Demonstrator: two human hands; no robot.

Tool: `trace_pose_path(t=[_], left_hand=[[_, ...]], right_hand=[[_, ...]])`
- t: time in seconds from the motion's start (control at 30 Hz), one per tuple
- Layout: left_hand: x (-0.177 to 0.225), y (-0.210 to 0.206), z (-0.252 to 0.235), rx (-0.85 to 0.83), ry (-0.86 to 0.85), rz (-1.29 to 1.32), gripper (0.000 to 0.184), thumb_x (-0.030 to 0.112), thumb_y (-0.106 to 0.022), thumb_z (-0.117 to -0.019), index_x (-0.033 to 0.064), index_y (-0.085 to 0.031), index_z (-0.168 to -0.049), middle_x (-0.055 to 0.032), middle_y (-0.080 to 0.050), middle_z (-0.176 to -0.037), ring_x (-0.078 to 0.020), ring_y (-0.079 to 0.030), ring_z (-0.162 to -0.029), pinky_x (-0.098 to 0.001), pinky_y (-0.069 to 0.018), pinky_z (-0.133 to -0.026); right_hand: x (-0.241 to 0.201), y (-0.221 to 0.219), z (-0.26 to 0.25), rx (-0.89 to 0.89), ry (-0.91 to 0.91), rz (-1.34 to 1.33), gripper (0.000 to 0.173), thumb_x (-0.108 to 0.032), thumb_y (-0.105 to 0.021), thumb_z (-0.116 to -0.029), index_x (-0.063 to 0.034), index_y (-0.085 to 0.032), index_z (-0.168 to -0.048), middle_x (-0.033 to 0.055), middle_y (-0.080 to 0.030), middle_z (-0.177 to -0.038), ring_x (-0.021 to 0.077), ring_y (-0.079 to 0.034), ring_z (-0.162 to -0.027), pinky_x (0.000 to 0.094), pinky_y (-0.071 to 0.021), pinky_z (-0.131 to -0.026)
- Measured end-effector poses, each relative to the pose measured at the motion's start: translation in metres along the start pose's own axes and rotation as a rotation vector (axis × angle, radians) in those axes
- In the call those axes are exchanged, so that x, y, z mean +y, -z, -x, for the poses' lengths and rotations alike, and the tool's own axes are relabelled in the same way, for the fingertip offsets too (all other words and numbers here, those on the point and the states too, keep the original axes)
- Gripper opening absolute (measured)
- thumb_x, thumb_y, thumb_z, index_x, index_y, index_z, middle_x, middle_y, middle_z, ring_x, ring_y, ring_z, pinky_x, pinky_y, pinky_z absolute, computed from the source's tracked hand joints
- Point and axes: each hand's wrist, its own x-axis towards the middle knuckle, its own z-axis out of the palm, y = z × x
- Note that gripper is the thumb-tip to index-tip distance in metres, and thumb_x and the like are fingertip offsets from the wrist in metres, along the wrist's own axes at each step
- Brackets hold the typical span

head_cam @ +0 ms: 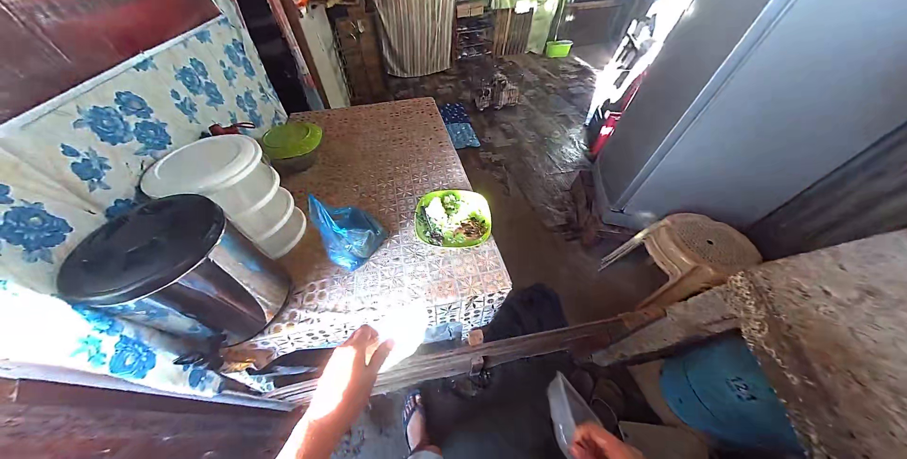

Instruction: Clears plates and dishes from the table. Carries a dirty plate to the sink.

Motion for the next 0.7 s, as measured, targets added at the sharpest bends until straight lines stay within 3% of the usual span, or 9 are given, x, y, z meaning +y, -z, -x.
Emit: trace_pose_path(t=[0.07,0.13,0.27,0.33,0.4,0.53,0.63,0.7], left_hand=[[-0.006,0.004,-0.02,0.033,-0.125,-0.007,0.042,0.037,-0.058,-0.1036,0.0001,-0.064,-0.123,-0.0179,-0.067,-0.121,-0.0296,-0.066,-0.114,-0.0473,-0.0504,-0.103],[-0.019,-0.001,-0.047,0.043,-0.219,-0.031,0.034,0.029,-0.06,-0.1027,0.0007,-0.068,-0.12,-0.017,-0.068,-0.122,-0.029,-0.065,-0.117,-0.0458,-0.0497,-0.105],[-0.053,-0.026,-0.104,-0.047,-0.29,-0.063,0.028,0.018,-0.059,-0.1019,-0.0014,-0.071,-0.117,-0.0192,-0.069,-0.121,-0.0356,-0.062,-0.121,-0.0492,-0.0465,-0.108],[-0.072,-0.044,-0.125,-0.054,-0.297,-0.069,0.026,0.016,-0.06,-0.1007,-0.0025,-0.073,-0.113,-0.0206,-0.07,-0.117,-0.0387,-0.063,-0.119,-0.0515,-0.0476,-0.106],[-0.085,-0.053,-0.14,-0.062,-0.293,-0.074,0.025,0.015,-0.06,-0.1003,-0.0022,-0.073,-0.112,-0.0204,-0.071,-0.115,-0.0391,-0.063,-0.117,-0.0514,-0.0482,-0.105],[-0.094,-0.054,-0.161,-0.161,-0.297,-0.07,0.026,0.01,-0.057,-0.1013,-0.0022,-0.07,-0.12,-0.023,-0.068,-0.122,-0.0403,-0.061,-0.121,-0.0499,-0.0462,-0.108],[-0.101,-0.053,-0.17,-0.226,-0.324,-0.069,0.032,0.007,-0.06,-0.0984,0.0019,-0.067,-0.13,-0.0234,-0.062,-0.134,-0.0424,-0.056,-0.128,-0.0516,-0.045,-0.11],[-0.102,-0.045,-0.171,-0.265,-0.299,-0.049,0.038,0.012,-0.062,-0.0985,0.0041,-0.063,-0.136,-0.0235,-0.057,-0.141,-0.0437,-0.051,-0.134,-0.0527,-0.0426,-0.112]], right_hand=[[-0.041,-0.011,-0.043,-0.018,0.197,0.118,0.024,-0.018,-0.064,-0.0998,0.0029,-0.073,-0.108,0.0185,-0.074,-0.101,0.0323,-0.072,-0.094,0.0527,-0.0582,-0.09],[-0.072,-0.029,-0.089,-0.025,0.337,0.249,0.019,-0.018,-0.065,-0.0984,-0.0045,-0.077,-0.104,0.0141,-0.075,-0.102,0.0333,-0.071,-0.101,0.0591,-0.0526,-0.095],[-0.103,-0.083,-0.176,-0.032,0.433,0.434,0.017,-0.015,-0.063,-0.0967,-0.012,-0.079,-0.101,0.0103,-0.075,-0.103,0.0342,-0.069,-0.107,0.0615,-0.05,-0.096],[-0.108,-0.11,-0.211,-0.068,0.418,0.503,0.019,-0.011,-0.061,-0.0959,-0.012,-0.079,-0.101,0.011,-0.075,-0.104,0.0345,-0.068,-0.108,0.0601,-0.0492,-0.096],[-0.112,-0.128,-0.239,-0.177,0.339,0.562,0.025,-0.008,-0.056,-0.0979,-0.012,-0.077,-0.109,0.012,-0.073,-0.112,0.0351,-0.064,-0.117,0.0596,-0.0446,-0.102],[-0.113,-0.146,-0.279,-0.281,0.211,0.591,0.034,-0.002,-0.051,-0.0988,-0.0145,-0.076,-0.118,0.012,-0.07,-0.123,0.0369,-0.056,-0.129,0.0628,-0.0364,-0.11],[-0.109,-0.152,-0.292,-0.282,0.168,0.586,0.032,-0.008,-0.052,-0.1018,-0.017,-0.076,-0.121,0.0096,-0.071,-0.124,0.0352,-0.054,-0.132,0.062,-0.0329,-0.114],[-0.11,-0.151,-0.293,-0.278,0.164,0.533,0.028,-0.019,-0.061,-0.1009,-0.017,-0.074,-0.126,0.0106,-0.07,-0.127,0.0376,-0.052,-0.135,0.0644,-0.0301,-0.115]])
